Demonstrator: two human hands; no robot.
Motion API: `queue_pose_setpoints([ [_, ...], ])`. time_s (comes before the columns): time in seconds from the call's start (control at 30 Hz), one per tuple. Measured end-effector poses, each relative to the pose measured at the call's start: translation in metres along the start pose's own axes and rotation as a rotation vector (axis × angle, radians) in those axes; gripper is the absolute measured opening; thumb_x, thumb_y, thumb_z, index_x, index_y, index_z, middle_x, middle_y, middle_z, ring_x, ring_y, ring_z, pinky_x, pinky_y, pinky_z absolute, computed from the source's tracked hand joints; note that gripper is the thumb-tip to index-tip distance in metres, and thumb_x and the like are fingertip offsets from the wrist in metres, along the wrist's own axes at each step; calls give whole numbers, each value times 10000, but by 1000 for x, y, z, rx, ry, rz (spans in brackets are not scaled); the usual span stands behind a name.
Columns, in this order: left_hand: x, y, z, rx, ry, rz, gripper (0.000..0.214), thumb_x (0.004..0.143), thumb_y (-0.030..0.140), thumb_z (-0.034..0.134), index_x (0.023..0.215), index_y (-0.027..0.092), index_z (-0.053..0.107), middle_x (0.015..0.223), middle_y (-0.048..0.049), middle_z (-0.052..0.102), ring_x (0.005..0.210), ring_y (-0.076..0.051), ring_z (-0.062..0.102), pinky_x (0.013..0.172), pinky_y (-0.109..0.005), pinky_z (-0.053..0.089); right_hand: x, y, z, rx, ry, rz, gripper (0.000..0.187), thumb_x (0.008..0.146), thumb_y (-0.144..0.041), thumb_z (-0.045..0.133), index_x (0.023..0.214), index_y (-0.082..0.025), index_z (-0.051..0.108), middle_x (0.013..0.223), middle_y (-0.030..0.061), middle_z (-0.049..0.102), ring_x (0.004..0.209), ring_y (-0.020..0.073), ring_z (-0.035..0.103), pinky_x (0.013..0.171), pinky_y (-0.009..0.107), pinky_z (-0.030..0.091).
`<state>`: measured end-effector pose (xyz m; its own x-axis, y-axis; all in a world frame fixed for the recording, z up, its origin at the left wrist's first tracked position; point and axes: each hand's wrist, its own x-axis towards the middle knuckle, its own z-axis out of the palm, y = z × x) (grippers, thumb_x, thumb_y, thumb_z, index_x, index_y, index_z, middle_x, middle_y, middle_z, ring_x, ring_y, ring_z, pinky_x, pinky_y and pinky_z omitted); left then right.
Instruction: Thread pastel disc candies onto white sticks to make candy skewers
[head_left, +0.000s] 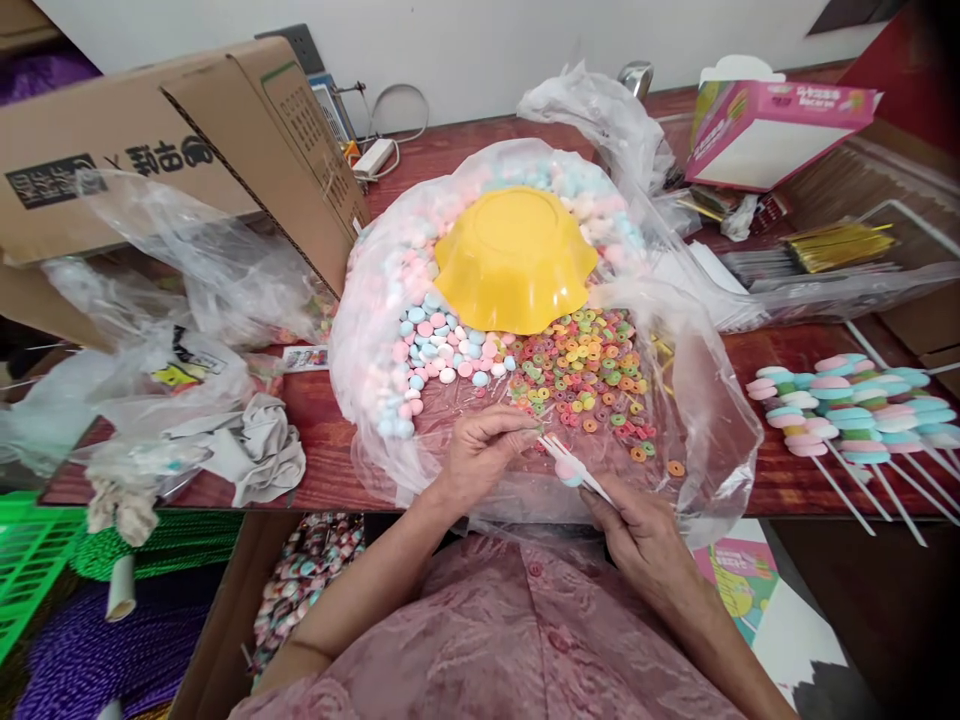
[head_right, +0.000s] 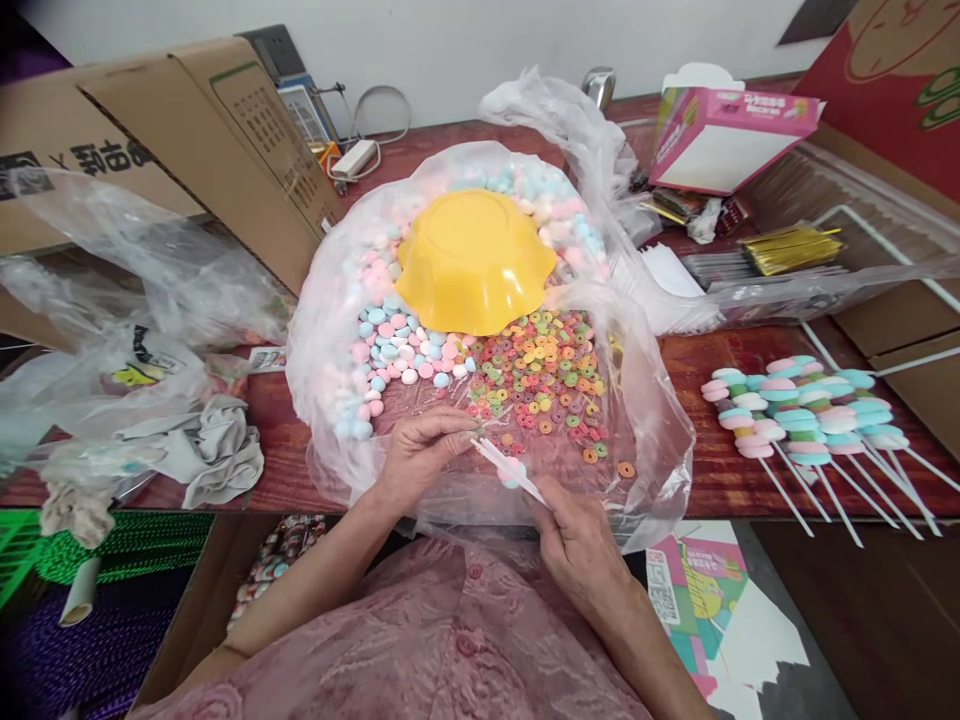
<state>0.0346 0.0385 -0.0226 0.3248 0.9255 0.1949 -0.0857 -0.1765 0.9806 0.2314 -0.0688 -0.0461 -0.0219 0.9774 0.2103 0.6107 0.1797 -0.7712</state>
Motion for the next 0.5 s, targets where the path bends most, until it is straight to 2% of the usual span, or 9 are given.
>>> queue_pose_setpoints([
  [0.13,-4,-1,5,-270,62,-252,210,655,315,875,813,202,796,829,-30,744,736,-132,664,666,-249,551,-2,-2,4,77,58,111,220,968,-328,496,957,-218,687,563,-48,487,489,130,457,494,240,386],
  [0.23,-6,-1,11,-425,117,-387,329,561,330,922,837,202,798,854,-28,746,741,-134,663,719,-274,554,-1,-9,6,123,44,114,243,964,-347,498,825,-217,649,564,-43,497,497,128,472,503,237,397],
  [0.3,-5,2,12,-473,64,-451,343,535,346,933,805,182,798,841,-37,744,761,-147,673,761,-291,550,0,-12,6,132,17,69,295,958,-341,500,705,-217,587,556,-39,496,482,122,466,491,234,390],
  [0.37,-4,7,10,-466,-39,-471,352,535,357,933,805,173,803,844,-48,743,799,-166,681,797,-304,543,0,-12,6,118,24,31,293,949,-328,512,684,-221,578,537,-40,488,457,120,454,467,231,377],
  [0.43,-4,11,6,-414,-132,-448,373,560,380,922,860,187,813,885,-57,749,816,-168,675,784,-295,537,-1,-8,5,94,61,30,232,939,-327,532,753,-228,629,531,-42,495,445,124,458,453,232,372],
  [0.5,-6,12,3,-349,-173,-414,386,623,437,884,920,201,814,935,-64,751,764,-144,649,692,-259,518,-2,-3,4,83,90,55,184,933,-342,546,856,-234,673,541,-38,516,453,134,474,455,237,382],
])
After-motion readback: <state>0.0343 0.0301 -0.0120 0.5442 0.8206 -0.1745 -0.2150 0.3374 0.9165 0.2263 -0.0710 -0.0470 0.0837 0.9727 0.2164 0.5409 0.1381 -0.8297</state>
